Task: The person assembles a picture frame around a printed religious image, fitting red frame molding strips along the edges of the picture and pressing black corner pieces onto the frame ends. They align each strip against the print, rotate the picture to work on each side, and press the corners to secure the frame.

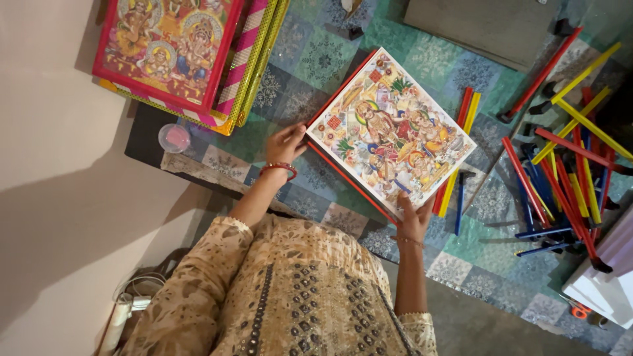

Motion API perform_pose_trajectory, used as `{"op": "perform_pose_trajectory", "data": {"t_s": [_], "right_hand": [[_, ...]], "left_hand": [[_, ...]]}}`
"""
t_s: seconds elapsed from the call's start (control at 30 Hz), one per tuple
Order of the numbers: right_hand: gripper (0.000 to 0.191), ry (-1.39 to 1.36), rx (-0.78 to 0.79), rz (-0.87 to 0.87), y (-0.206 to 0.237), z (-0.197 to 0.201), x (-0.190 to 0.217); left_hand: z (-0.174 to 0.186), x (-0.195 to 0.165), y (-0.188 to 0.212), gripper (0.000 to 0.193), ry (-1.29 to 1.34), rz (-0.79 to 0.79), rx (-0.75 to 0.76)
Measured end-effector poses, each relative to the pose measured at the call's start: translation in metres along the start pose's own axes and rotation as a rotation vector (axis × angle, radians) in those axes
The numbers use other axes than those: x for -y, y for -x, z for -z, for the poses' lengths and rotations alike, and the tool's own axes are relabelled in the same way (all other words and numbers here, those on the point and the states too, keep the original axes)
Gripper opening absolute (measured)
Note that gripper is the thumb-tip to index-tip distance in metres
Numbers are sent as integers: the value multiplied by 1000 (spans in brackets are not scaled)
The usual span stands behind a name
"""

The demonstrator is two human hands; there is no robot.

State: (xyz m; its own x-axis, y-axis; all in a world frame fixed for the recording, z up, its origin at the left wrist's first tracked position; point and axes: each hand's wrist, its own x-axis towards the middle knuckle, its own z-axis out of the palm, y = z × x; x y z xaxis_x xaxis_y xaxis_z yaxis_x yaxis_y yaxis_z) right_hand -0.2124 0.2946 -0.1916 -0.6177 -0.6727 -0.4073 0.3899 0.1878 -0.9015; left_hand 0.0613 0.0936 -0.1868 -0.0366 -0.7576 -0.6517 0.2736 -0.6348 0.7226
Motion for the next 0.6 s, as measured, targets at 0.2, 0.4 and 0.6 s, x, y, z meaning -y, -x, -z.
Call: {"op": "perform_pose_trajectory", "data": {"t_s": [0.2, 0.4, 0.6], "right_hand": [[77, -185, 56, -30, -3, 8, 9], [73, -183, 19, -83, -4, 10, 24], [68, -148, 12, -119, -2, 7, 36]], "left_hand": [[1, -7, 2, 44, 55, -17, 18], [0, -10, -3, 40, 145, 66, 62], [9, -12, -10, 37, 131, 31, 115]]}}
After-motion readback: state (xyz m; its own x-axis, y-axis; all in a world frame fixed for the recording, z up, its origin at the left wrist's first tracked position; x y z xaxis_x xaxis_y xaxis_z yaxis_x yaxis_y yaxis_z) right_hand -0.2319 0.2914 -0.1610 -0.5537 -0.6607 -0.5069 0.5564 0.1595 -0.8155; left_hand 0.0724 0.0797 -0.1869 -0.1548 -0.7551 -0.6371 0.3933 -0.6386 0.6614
